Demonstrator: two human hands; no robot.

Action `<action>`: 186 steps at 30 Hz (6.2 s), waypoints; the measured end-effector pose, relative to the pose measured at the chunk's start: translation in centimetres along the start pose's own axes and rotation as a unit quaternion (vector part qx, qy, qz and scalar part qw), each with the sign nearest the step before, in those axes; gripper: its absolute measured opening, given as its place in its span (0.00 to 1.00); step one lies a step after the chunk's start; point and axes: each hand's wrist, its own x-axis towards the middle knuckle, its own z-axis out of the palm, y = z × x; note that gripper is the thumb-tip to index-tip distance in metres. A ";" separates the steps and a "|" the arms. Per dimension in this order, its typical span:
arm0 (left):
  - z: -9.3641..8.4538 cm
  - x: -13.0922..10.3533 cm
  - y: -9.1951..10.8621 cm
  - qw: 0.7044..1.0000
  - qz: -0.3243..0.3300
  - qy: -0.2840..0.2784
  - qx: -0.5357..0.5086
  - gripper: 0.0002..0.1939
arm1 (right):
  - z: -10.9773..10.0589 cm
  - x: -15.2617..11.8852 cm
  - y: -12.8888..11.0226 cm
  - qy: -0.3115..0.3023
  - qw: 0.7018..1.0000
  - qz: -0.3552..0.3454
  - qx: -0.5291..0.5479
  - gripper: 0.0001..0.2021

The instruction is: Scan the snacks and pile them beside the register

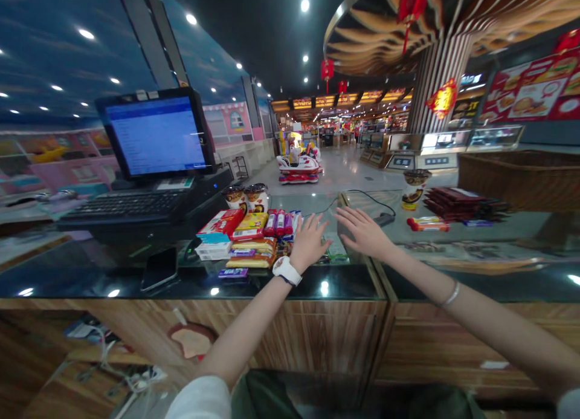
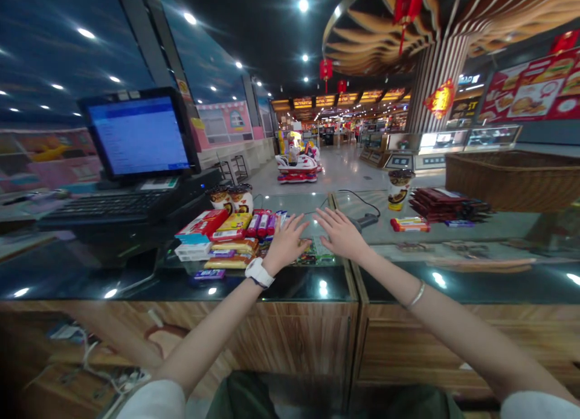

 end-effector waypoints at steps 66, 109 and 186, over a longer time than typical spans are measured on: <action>9.7 14.3 19.3 0.972 0.138 -0.078 -0.174 0.21 | -3.4 -16.2 18.3 -0.002 0.968 0.238 -0.081 0.12; 2.6 7.8 1.1 0.985 0.053 0.159 -0.045 0.13 | -1.7 0.8 7.0 0.079 0.996 0.032 -0.041 0.15; 4.0 7.1 -1.9 0.978 -0.077 0.191 0.035 0.04 | -0.8 -0.8 7.3 -0.032 0.969 0.101 0.224 0.16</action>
